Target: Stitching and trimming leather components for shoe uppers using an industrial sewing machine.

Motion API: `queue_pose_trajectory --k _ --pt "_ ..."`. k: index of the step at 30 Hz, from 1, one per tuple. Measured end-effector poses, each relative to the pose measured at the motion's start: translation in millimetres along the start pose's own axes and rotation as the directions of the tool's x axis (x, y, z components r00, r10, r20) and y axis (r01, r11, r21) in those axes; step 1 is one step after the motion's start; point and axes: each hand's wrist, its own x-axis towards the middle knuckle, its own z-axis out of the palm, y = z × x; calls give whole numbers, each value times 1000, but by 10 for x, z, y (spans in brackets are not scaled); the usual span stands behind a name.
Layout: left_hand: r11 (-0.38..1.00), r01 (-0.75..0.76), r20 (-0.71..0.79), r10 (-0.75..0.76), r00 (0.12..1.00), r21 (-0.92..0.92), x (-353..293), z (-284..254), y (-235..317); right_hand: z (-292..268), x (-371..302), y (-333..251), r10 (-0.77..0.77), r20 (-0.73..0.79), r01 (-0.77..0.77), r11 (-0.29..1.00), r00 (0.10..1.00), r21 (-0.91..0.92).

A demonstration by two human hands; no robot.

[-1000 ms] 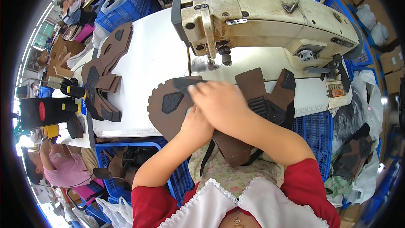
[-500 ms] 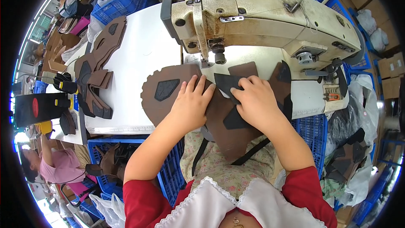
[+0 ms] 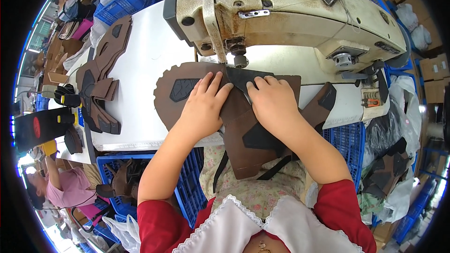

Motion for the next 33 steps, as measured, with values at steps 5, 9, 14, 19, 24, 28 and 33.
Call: queue_pose_trajectory --k 5,9,14,19,24,28,33 --pt "999 -32 -41 30 999 -39 -11 33 -89 7 -1 -40 13 -15 -14 998 1000 -59" --pt "999 -47 -32 47 998 -1 -13 50 -99 15 35 -58 28 51 -24 997 998 -79" --pt "999 -49 -40 50 998 15 -15 50 -92 19 32 -42 -7 18 8 998 1000 -59" --pt "999 -32 -39 33 999 20 -8 39 -82 19 22 -8 -17 38 17 1000 999 -20" --pt "1000 -4 -30 4 1000 30 37 30 -105 38 50 2 17 54 -18 1000 998 19" --pt "1000 2 -30 -2 1000 19 65 35 -123 51 97 24 -26 -18 26 1000 999 4" --pt "1000 13 -31 -13 999 18 101 42 -142 47 125 27 19 52 -21 999 998 33"
